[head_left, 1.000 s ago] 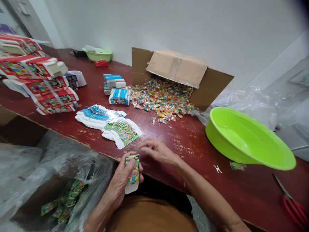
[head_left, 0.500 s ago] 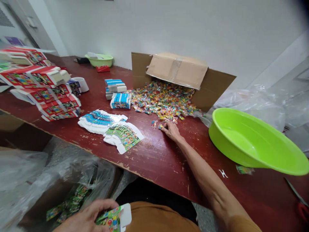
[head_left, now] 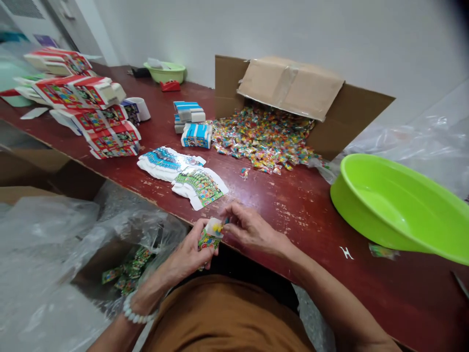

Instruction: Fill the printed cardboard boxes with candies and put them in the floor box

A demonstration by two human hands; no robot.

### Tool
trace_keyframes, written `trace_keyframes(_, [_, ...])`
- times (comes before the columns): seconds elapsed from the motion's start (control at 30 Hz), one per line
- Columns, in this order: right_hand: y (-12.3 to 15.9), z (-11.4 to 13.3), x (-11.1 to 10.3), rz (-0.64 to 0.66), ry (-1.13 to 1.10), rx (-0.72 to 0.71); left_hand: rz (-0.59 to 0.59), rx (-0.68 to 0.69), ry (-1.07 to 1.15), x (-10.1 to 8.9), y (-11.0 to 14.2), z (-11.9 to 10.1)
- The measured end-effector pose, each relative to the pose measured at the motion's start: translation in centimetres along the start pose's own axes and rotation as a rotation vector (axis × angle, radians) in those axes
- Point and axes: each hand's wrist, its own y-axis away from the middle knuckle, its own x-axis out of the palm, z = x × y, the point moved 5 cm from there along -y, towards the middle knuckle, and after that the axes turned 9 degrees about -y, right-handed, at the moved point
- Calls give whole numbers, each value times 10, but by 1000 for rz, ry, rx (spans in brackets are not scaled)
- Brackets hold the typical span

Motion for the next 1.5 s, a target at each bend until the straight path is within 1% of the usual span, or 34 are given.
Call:
trace_keyframes(0.07, [-2,4,5,50,50,-27,-38,21,-43,1,0,-3])
trace_keyframes(0.13, [-5,4,8,69,-5,-33,-60,32,9,2,0,-4])
trace_keyframes(0.17, [-6,2,7,42,-69,-23,-65,30,75,3,0,-3])
trace_keyframes(0.2, [-8,-1,4,-16,-149,-5,-70,25,161,3,1,-2])
trace_keyframes(0.3, [-11,-17,-7,-223,-393,73,-98,-3,429,2,3,2])
trace_keyframes(0.33, [-11,-22,-9,-262,-461,101,-107,-12,484,2,3,3])
trace_keyframes(0.37, [-11,-26,-8,-275,-524,134,-115,-17,516,2,3,4])
trace_keyframes(0.43, [-8,-33,0,-227,-659,227,-136,-19,539,3,2,5])
trace_keyframes(0.5, [-4,-38,14,-152,-804,318,-161,-2,538,5,0,5])
trace_keyframes(0.57, [-1,-41,29,-91,-910,370,-171,20,522,9,-2,4])
trace_keyframes(0.6, [0,-42,35,-75,-936,371,-168,27,513,10,-2,4])
trace_keyframes(0.67, [0,-43,41,-88,-925,330,-165,30,514,12,-3,3])
trace_keyframes(0.73, [0,-41,38,-159,-835,231,-156,2,569,11,-2,2])
trace_keyframes(0.8, [2,-31,31,-214,-630,81,-115,-58,664,10,-1,2])
trace_keyframes(0.87, [5,-20,27,-212,-389,-32,-67,-110,750,11,-1,2])
trace_keyframes(0.9, [5,-16,27,-204,-307,-41,-57,-120,775,11,-1,1])
trace_keyframes(0.93, [6,-16,27,-201,-278,-10,-58,-122,786,11,-2,1])
trace_keyframes(0.97, [5,-18,27,-202,-300,51,-71,-115,783,12,-2,1])
trace_keyframes(1.03, [3,-25,29,-207,-418,186,-104,-89,748,12,-4,3])
trace_keyframes(1.1, [-1,-28,33,-187,-540,253,-119,-62,713,13,-5,4])
trace_keyframes(1.17, [-4,-29,35,-156,-596,257,-103,-51,702,15,-6,6])
trace_keyframes(1.23, [-3,-27,35,-130,-583,229,-77,-81,716,15,-6,8])
trace_keyframes(1.37, [3,-18,30,-150,-417,55,-95,-158,805,13,-4,8])
trace_keyframes(1.4, [4,-17,29,-163,-390,33,-98,-163,825,13,-4,7])
trace_keyframes(1.43, [4,-17,28,-174,-379,39,-96,-168,835,14,-4,7])
trace_keyframes(1.5, [3,-24,29,-177,-402,133,-93,-194,827,15,-4,7])
